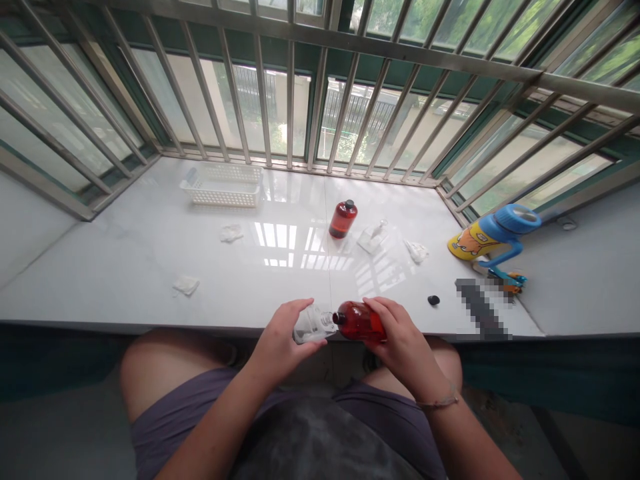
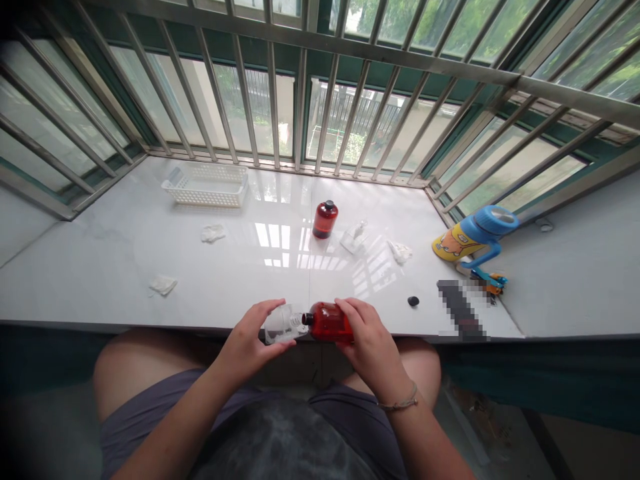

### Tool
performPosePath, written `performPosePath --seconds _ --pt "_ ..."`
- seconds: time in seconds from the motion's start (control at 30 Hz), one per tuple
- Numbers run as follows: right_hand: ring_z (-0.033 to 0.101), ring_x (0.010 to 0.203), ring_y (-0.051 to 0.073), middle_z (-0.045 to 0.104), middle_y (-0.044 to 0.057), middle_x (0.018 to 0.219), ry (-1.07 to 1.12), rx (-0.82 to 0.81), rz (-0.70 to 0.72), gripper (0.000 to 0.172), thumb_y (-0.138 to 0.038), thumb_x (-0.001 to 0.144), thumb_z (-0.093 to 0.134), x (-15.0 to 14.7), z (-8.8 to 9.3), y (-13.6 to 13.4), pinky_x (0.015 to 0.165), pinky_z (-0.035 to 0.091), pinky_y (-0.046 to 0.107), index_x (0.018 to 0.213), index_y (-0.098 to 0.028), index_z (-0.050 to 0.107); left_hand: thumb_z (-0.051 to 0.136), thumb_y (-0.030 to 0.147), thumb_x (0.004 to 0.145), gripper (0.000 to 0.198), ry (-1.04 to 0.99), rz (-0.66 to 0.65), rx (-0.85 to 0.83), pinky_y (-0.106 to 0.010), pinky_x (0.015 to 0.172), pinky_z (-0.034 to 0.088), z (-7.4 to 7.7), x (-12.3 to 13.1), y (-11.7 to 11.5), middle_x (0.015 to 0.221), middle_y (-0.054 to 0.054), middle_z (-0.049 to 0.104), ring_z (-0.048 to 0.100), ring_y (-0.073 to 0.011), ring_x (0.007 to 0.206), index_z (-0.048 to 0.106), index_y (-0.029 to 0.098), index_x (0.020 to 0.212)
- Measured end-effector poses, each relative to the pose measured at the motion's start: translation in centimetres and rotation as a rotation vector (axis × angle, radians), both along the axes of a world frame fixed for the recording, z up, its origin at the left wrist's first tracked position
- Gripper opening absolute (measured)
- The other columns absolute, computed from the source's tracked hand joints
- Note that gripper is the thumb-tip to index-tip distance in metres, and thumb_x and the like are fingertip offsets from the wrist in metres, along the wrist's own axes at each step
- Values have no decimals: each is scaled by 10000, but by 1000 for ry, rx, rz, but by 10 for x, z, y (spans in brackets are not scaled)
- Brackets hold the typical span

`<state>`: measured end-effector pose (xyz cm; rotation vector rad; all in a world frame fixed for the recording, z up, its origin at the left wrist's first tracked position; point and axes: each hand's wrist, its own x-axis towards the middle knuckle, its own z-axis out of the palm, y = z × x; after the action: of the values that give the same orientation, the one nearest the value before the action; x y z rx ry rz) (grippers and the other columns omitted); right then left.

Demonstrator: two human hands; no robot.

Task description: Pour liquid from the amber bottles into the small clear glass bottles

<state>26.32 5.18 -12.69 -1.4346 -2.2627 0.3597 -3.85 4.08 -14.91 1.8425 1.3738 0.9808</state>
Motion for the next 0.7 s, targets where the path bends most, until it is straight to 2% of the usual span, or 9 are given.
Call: performPosePath --seconds 0.7 --pt "609 1320 331 595 136 1441 -83 46 34 750 -61 882 654 2 11 3 1120 583 521 1569 -297 466 962 256 786 759 -2 4 0 -508 1176 555 -6 2 0 1418 -83 707 681 -310 1333 606 315 1453"
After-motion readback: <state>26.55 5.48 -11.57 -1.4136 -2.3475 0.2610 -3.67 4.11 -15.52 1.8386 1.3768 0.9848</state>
